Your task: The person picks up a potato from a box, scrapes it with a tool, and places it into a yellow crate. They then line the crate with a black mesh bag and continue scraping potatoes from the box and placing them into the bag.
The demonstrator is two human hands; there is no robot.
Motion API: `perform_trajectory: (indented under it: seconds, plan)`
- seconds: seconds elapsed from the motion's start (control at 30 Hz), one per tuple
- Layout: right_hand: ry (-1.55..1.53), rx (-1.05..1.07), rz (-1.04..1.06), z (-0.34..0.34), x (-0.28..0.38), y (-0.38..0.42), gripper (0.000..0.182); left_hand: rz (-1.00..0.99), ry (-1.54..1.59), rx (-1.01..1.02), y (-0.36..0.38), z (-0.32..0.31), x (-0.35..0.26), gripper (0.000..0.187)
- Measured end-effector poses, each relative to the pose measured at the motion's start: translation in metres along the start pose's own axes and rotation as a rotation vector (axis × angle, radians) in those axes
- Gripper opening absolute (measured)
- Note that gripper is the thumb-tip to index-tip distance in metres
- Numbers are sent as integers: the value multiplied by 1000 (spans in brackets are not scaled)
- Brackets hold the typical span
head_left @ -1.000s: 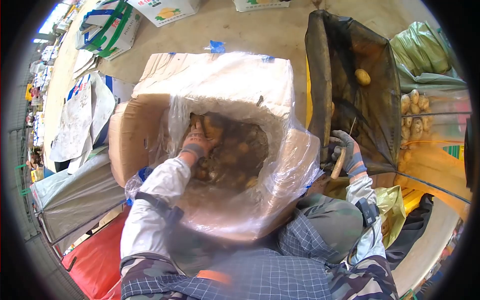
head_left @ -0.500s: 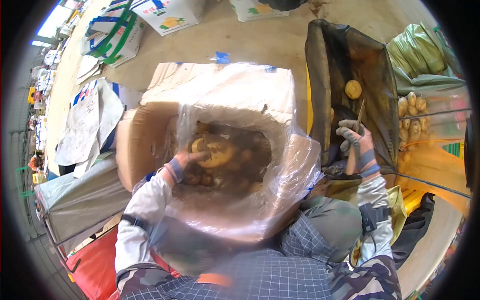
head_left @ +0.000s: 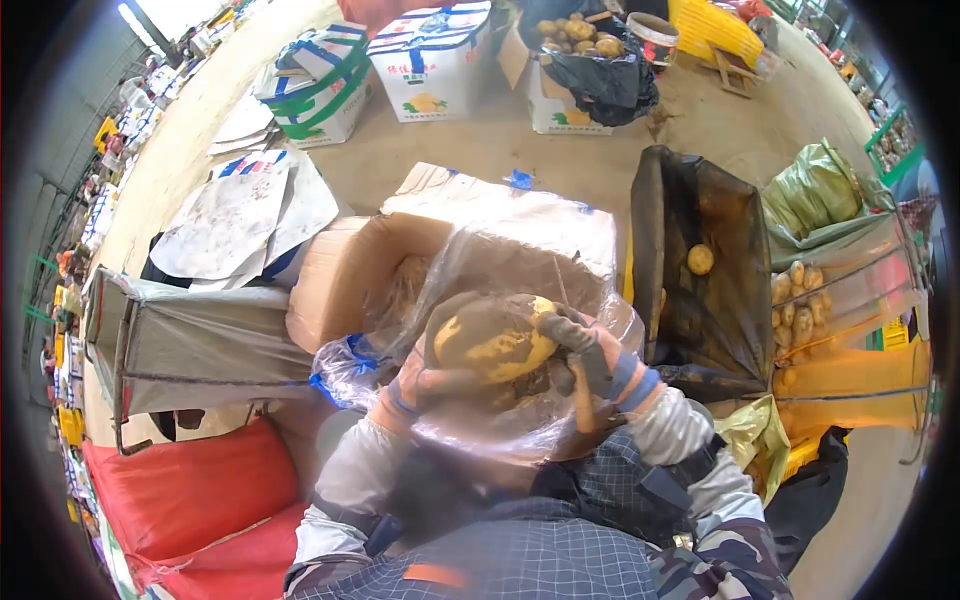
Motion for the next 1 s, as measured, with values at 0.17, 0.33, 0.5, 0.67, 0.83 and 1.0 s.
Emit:
perform_trajectory:
  seconds: [0.17, 0.33, 0.5, 0.67, 0.83, 1.0]
  plan:
    - [213, -213, 413, -1, -37, -6, 64, -24, -53, -117, -3, 27, 34, 65]
    - [1060, -244, 772, -41, -13, 5, 92, -24, 295, -373, -20, 31, 67, 50]
    - [840, -221, 478, -40, -31, -23, 105, -183, -95, -529, -22, 54, 51, 49]
    - [745, -222, 315, -24, -49, -36, 115, -354, -742, -518, -20, 27, 24, 52]
    - [653, -231, 391, -19, -56, -38, 101, -389, -822, -456, -21, 19, -2, 36]
    - [339, -87, 339, -14, -38, -34, 69, -548, -680, -493, -35, 53, 15, 46]
Point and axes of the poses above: each hand's wrist, its own y-axis away from the middle knuckle, its own z-axis out of the back of the hand, x = y × z, the point moved 6 cm from there along -y, towards the middle knuckle, and after that the axes turned 1 degree about y, right-handed, at the moved point
